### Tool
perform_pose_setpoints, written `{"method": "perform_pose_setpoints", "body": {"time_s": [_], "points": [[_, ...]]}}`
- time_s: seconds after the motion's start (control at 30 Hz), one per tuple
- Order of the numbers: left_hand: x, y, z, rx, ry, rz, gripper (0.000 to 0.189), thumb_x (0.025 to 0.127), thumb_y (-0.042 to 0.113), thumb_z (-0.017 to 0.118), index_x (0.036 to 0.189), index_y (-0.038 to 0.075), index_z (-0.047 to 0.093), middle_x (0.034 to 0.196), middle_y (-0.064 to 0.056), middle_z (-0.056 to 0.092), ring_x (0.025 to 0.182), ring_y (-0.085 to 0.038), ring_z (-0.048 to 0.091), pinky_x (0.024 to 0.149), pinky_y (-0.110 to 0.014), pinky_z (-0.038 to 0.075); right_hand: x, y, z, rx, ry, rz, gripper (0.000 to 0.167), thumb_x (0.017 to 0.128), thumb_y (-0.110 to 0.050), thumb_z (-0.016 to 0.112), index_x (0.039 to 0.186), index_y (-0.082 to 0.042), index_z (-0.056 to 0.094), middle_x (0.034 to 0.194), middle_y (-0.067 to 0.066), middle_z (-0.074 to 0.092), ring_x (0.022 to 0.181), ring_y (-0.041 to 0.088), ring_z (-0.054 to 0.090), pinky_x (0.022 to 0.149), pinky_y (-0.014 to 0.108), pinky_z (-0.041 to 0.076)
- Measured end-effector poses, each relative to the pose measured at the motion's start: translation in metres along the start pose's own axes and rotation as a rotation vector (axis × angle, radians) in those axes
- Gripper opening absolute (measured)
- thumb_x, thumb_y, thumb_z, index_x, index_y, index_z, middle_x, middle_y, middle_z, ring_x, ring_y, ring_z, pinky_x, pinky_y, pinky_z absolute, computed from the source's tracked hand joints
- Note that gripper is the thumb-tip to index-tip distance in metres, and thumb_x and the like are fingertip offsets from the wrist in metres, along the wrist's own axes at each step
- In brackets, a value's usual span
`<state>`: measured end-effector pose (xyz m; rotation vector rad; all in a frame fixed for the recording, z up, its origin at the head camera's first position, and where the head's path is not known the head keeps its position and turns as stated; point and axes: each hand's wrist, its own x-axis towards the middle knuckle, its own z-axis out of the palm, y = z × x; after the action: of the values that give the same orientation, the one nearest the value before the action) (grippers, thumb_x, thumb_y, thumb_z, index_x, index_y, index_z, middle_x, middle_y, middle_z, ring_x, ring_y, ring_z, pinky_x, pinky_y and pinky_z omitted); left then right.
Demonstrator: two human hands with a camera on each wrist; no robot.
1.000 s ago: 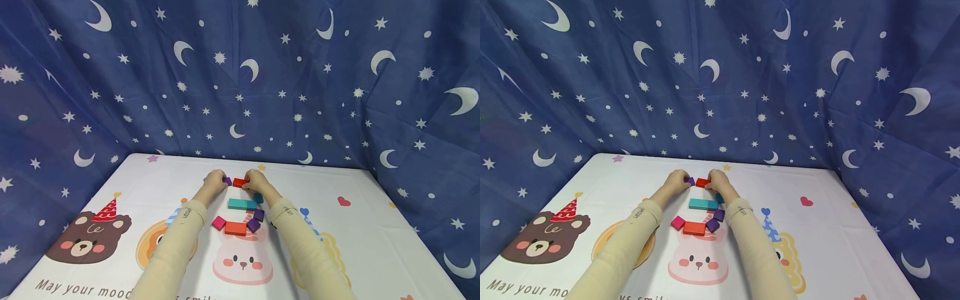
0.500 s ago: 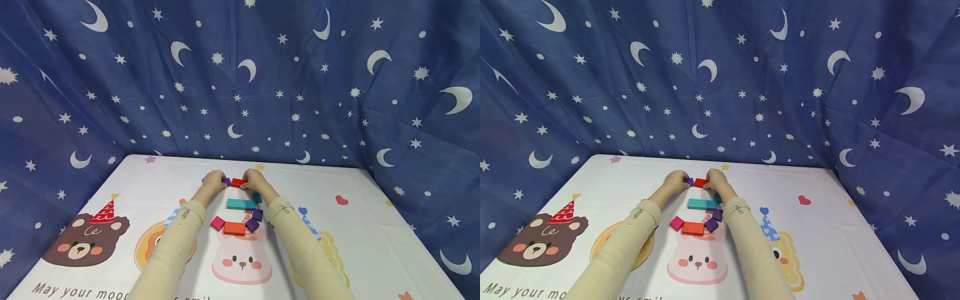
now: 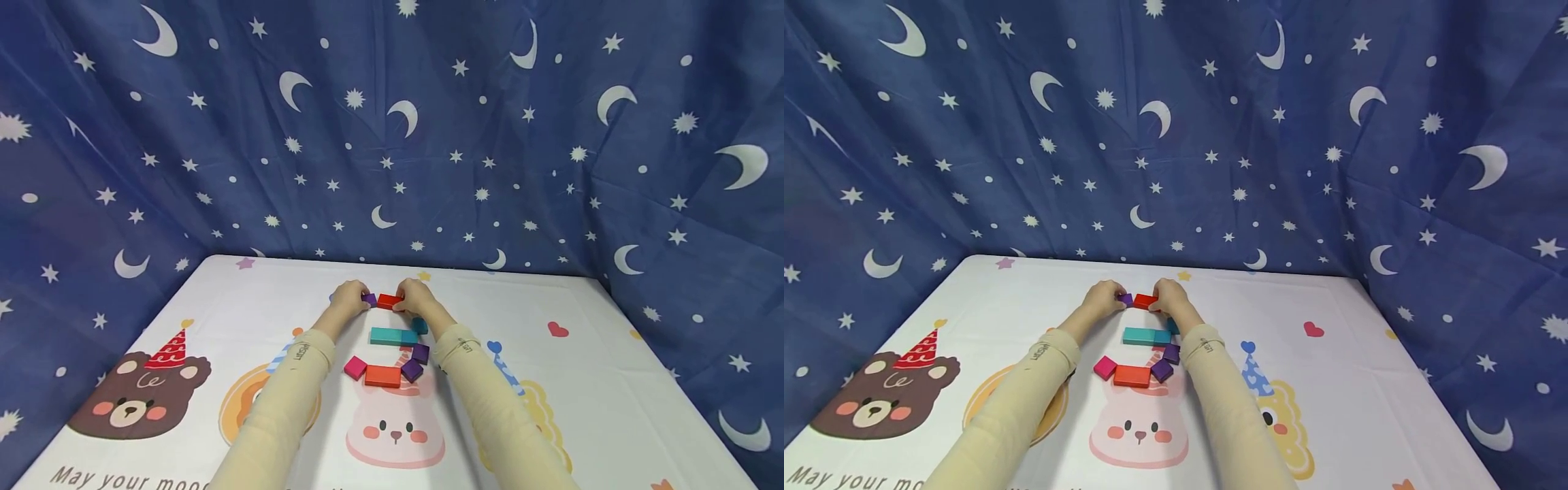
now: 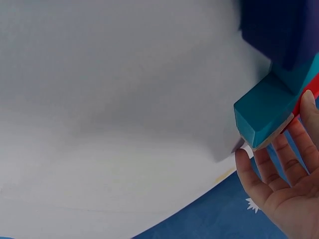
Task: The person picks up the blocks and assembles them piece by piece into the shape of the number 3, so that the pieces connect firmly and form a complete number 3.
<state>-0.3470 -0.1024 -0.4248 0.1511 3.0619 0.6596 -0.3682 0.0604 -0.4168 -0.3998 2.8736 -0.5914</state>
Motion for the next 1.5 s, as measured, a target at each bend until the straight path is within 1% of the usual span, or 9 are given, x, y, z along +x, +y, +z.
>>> {"method": "perform_pose_setpoints", "body": {"time_s": [0.23, 0.4, 0.63, 0.73, 0.87, 1.0, 1.2, 1.33, 1.5], "points": [[0.0, 0.0, -0.002, -0.02, 0.006, -0.011, 0.03, 0.082, 0.011, 0.071, 0.111, 0.001, 0.068, 0.11, -0.015, 0.069, 0.104, -0.03, 0.062, 0.096, -0.042, 0.047, 0.0, -0.002, -0.002, -0.002, 0.01, -0.01, 0.025, 0.082, -0.017, 0.074, 0.1, -0.001, 0.067, 0.099, 0.012, 0.066, 0.085, 0.023, 0.055, 0.091, 0.035, 0.05], [0.0, -0.001, 0.001, -0.023, 0.006, -0.031, 0.035, 0.081, 0.014, 0.073, 0.113, 0.001, 0.067, 0.113, -0.014, 0.068, 0.105, -0.03, 0.061, 0.094, -0.042, 0.047, 0.001, -0.001, 0.001, -0.03, 0.005, -0.02, 0.026, 0.082, -0.017, 0.073, 0.1, 0.0, 0.067, 0.099, 0.013, 0.066, 0.086, 0.023, 0.055, 0.091, 0.035, 0.049], [-0.003, 0.0, 0.002, -0.046, 0.0, -0.063, 0.042, 0.08, 0.018, 0.075, 0.118, 0.002, 0.065, 0.12, -0.014, 0.065, 0.113, -0.03, 0.059, 0.099, -0.042, 0.045, 0.001, -0.003, 0.002, -0.041, -0.008, -0.021, 0.027, 0.082, -0.016, 0.073, 0.102, 0.001, 0.067, 0.099, 0.013, 0.067, 0.085, 0.022, 0.056, 0.091, 0.035, 0.05], [-0.005, -0.001, 0.002, -0.046, 0.0, -0.066, 0.046, 0.079, 0.019, 0.076, 0.12, 0.002, 0.063, 0.122, -0.015, 0.064, 0.114, -0.031, 0.058, 0.099, -0.042, 0.045, 0.0, -0.004, 0.001, -0.032, -0.028, -0.007, 0.036, 0.082, -0.017, 0.073, 0.11, 0.003, 0.064, 0.106, 0.015, 0.066, 0.091, 0.024, 0.058, 0.094, 0.036, 0.049], [-0.008, -0.001, -0.001, -0.085, 0.007, -0.083, 0.05, 0.078, 0.02, 0.076, 0.123, 0.002, 0.061, 0.122, -0.017, 0.063, 0.114, -0.033, 0.058, 0.098, -0.044, 0.045, -0.002, -0.005, -0.003, -0.012, -0.047, 0.006, 0.049, 0.084, -0.02, 0.071, 0.125, 0.002, 0.055, 0.118, 0.016, 0.062, 0.102, 0.026, 0.058, 0.1, 0.038, 0.045], [-0.009, -0.001, -0.005, -0.124, 0.017, -0.085, 0.05, 0.08, 0.02, 0.075, 0.123, 0.0, 0.06, 0.123, -0.018, 0.062, 0.116, -0.034, 0.056, 0.1, -0.044, 0.043, -0.004, -0.002, -0.005, 0.009, -0.049, -0.005, 0.048, 0.088, -0.019, 0.067, 0.129, 0.0, 0.052, 0.116, 0.017, 0.063, 0.1, 0.027, 0.058, 0.099, 0.04, 0.047], [-0.016, 0.002, -0.013, -0.149, 0.026, -0.066, 0.047, 0.083, 0.019, 0.071, 0.123, -0.002, 0.06, 0.123, -0.021, 0.061, 0.116, -0.035, 0.056, 0.102, -0.044, 0.043, -0.013, 0.007, -0.013, 0.009, 0.011, -0.037, 0.038, 0.091, -0.019, 0.063, 0.124, -0.001, 0.056, 0.114, 0.018, 0.063, 0.098, 0.028, 0.06, 0.093, 0.04, 0.05], [-0.018, 0.001, -0.018, -0.106, 0.044, -0.042, 0.044, 0.084, 0.02, 0.068, 0.121, -0.002, 0.061, 0.121, -0.02, 0.063, 0.113, -0.035, 0.058, 0.099, -0.044, 0.045, -0.02, 0.009, -0.019, 0.025, 0.059, -0.054, 0.035, 0.091, -0.018, 0.062, 0.122, -0.001, 0.058, 0.113, 0.018, 0.063, 0.098, 0.028, 0.06, 0.092, 0.039, 0.051], [-0.022, -0.003, -0.025, -0.074, 0.077, -0.042, 0.041, 0.086, 0.02, 0.066, 0.121, -0.002, 0.061, 0.117, -0.02, 0.065, 0.108, -0.034, 0.061, 0.096, -0.043, 0.047, -0.03, 0.007, -0.023, 0.01, 0.114, -0.09, 0.031, 0.092, -0.016, 0.06, 0.119, -0.002, 0.06, 0.109, 0.017, 0.063, 0.099, 0.027, 0.059, 0.091, 0.037, 0.051]]}}
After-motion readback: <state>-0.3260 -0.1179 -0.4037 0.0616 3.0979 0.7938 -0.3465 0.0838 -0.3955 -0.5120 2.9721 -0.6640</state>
